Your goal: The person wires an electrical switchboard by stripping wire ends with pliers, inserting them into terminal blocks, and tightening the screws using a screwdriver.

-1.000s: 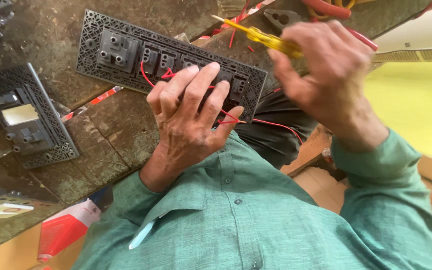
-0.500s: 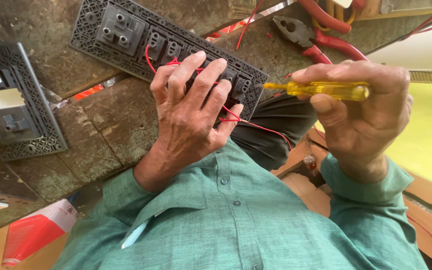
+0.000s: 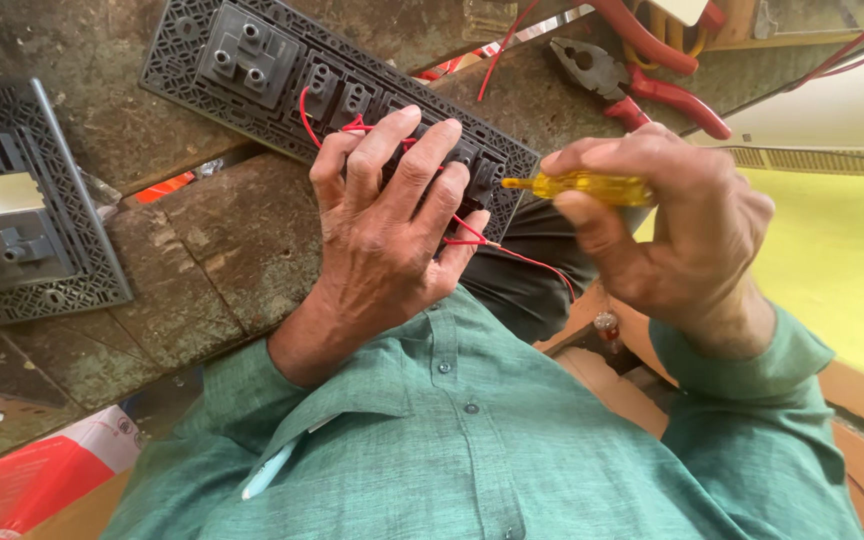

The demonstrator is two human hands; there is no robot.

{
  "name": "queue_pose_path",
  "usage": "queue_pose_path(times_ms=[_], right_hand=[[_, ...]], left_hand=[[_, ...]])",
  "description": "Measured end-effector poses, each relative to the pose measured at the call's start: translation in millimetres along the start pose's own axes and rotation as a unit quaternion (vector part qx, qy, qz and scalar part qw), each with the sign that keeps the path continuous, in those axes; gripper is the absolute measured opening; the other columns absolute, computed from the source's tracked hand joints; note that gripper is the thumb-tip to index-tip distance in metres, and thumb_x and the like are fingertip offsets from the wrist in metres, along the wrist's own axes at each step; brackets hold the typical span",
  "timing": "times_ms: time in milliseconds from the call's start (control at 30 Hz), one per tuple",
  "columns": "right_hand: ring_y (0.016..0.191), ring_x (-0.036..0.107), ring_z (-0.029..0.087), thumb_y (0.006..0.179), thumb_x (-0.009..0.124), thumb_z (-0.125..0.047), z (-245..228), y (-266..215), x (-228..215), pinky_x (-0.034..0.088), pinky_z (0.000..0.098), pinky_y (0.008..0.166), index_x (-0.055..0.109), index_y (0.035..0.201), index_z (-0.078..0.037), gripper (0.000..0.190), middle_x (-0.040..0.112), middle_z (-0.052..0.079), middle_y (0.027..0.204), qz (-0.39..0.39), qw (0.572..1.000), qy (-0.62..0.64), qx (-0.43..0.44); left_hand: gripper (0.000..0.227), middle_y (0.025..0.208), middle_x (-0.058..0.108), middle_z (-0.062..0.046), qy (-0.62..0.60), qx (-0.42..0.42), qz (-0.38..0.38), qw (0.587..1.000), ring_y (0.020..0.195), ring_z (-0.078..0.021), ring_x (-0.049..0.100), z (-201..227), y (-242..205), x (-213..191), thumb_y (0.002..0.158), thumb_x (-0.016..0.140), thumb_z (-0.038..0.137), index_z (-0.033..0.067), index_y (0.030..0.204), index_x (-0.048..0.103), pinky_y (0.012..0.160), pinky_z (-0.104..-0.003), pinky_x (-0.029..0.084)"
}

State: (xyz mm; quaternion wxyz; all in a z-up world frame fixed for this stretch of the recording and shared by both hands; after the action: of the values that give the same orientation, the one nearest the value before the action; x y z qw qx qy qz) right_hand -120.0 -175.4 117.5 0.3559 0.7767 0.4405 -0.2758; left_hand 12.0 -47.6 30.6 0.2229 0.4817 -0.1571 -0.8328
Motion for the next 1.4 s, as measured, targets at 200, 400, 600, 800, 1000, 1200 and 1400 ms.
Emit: queue_pose_path(times_ms=[200,400,600,800,1000,1200,1400], right_hand=[[0.075,0.07,0.029,0.088,0.077,0.005,-33.2,38.0,-1.2,0.054,0.0358,0.064,0.056,0.102,0.003,0.025,0.071,0.017,0.093,-0.093,0.981,-0.086,-0.144],[0.081,0.069,0.031,0.083,0.074,0.002,-42.6,49.5,-5.0,0.054,0.0388,0.065,0.059,0.099,0.002,0.023,0.071,0.014,0.1,-0.217,0.965,-0.081,-0.121],[0.069,0.061,0.025,0.094,0.077,-0.015,-30.1,41.2,-3.0,0.05,0.0408,0.061,0.064,0.102,-0.003,0.02,0.06,0.007,0.077,-0.24,0.948,-0.191,-0.078],[0.074,0.06,0.031,0.08,0.072,-0.005,-38.6,46.4,-1.2,0.05,0.041,0.062,0.064,0.102,-0.001,0.024,0.059,0.01,0.08,-0.245,0.953,-0.111,-0.137],[0.078,0.06,0.029,0.094,0.073,-0.022,-24.4,38.3,-3.1,0.048,0.044,0.064,0.062,0.106,-0.006,0.022,0.057,0.007,0.082,-0.299,0.926,-0.218,-0.079],[0.079,0.06,0.031,0.088,0.069,-0.013,-28.9,42.0,-4.0,0.05,0.0432,0.063,0.058,0.108,-0.007,0.023,0.056,0.008,0.084,-0.298,0.933,-0.173,-0.101],[0.082,0.059,0.028,0.093,0.071,-0.012,-22.5,44.6,-1.2,0.05,0.0417,0.066,0.059,0.113,-0.006,0.024,0.055,0.006,0.085,-0.313,0.931,-0.172,-0.075]], left_hand=[[0.036,0.148,0.056,-0.01,0.003,0.001,0.001,1.0,0.142,-0.0318,0.044,0.0,-0.5,1.0,0.093,0.081,0.024,0.0024,0.117,0.066,0.116,-0.055,0.033],[0.035,0.148,0.056,-0.01,-0.003,-0.001,0.005,1.0,0.143,-0.0314,0.044,0.0,-1.0,0.7,0.094,0.081,0.024,0.0025,0.117,0.066,0.116,-0.055,0.033],[0.036,0.148,0.056,-0.01,-0.004,-0.005,0.003,1.0,0.144,-0.0313,0.043,-0.3,-2.1,1.4,0.093,0.08,0.025,0.0019,0.117,0.067,0.117,-0.055,0.031],[0.036,0.148,0.055,-0.01,-0.007,-0.004,0.005,1.0,0.144,-0.0317,0.043,-0.7,-3.1,1.8,0.094,0.08,0.024,0.0014,0.118,0.067,0.118,-0.056,0.031],[0.034,0.148,0.055,-0.01,-0.012,-0.002,0.009,1.0,0.145,-0.0315,0.043,-0.2,-3.8,1.5,0.095,0.08,0.023,0.0016,0.118,0.067,0.118,-0.055,0.031],[0.034,0.148,0.055,-0.01,-0.016,-0.002,0.011,1.0,0.145,-0.0312,0.043,-0.6,-3.3,1.2,0.095,0.08,0.023,0.0018,0.119,0.067,0.119,-0.055,0.031],[0.036,0.148,0.055,-0.01,-0.015,-0.004,0.007,1.0,0.144,-0.0313,0.043,-0.4,-2.6,1.0,0.094,0.081,0.024,0.002,0.119,0.067,0.118,-0.055,0.032]])
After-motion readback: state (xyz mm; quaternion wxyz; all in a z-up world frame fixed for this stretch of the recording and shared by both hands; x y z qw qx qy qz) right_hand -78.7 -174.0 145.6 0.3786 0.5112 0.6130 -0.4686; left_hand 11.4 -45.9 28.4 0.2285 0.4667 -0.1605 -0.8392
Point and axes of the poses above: each hand's wrist, its own y-axis towards the middle knuckle, its own x-axis out of the palm, z = x × y, the point moved 5 cm from there along y, towards the middle knuckle
